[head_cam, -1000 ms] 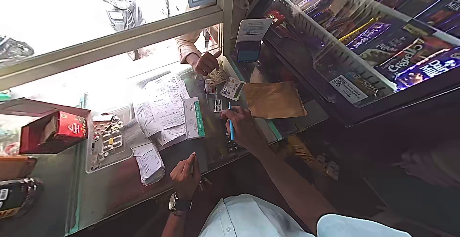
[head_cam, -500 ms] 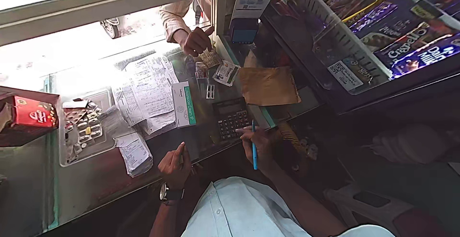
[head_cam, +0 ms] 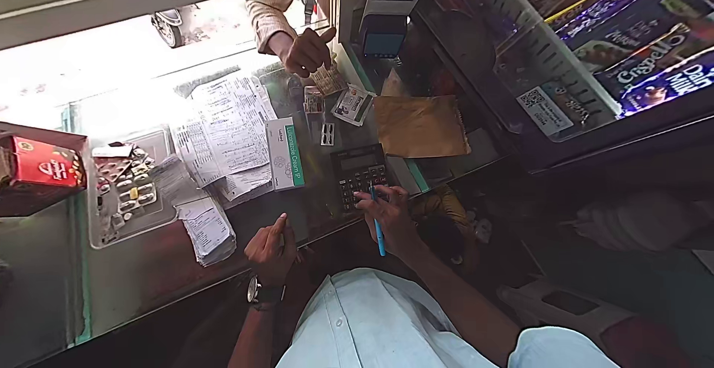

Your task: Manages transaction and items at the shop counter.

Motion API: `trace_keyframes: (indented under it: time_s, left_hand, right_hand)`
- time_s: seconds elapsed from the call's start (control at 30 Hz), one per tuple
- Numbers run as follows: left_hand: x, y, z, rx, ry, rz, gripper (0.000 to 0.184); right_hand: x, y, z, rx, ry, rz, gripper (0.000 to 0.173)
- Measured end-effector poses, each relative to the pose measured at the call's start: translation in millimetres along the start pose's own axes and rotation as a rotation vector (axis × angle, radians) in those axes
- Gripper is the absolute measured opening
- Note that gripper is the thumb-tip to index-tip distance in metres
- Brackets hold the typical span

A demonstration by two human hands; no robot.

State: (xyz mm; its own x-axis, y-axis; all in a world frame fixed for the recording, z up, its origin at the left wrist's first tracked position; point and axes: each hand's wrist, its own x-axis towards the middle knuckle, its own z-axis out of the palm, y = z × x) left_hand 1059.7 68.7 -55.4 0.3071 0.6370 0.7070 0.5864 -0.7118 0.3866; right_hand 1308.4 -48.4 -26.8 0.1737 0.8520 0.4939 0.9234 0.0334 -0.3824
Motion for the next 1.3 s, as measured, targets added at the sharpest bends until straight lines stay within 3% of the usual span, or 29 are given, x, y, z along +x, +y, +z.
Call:
trace_keyframes:
  time_s: [0.13, 0.47, 0.63, 1.0, 1.13, 1.3]
  left_hand:
    - [0, 0, 0, 0.004, 0.007, -0.006, 0.025]
    - [0, 0, 0, 0.003, -0.006, 0.003, 0.025]
    - [0, -1, 0, 0.002, 0.0, 0.005, 0.026]
    - [0, -1, 1, -0.007, 0.009, 0.011, 0.024]
    - [1, -1, 1, -0.01, 0.001, 0.008, 0.024]
    - [1, 1, -2, -0.002, -0.01, 0.009, 0.025]
  right_hand:
    - [-19, 5, -4, 0.082, 0.131, -0.016, 0.02]
    - [-3, -5, 8, -0.044, -0.038, 0.007, 0.017]
    - [-13, 8, 0, 0.023, 0.16, 0.064, 0.02]
    - [-6, 11, -1, -0.028, 0.047, 0.12, 0.022]
    - [-2, -5, 2, 0.019, 0.059, 0.029, 0.021]
    - [5, -20, 11, -0.02, -0.087, -0.03, 0.019]
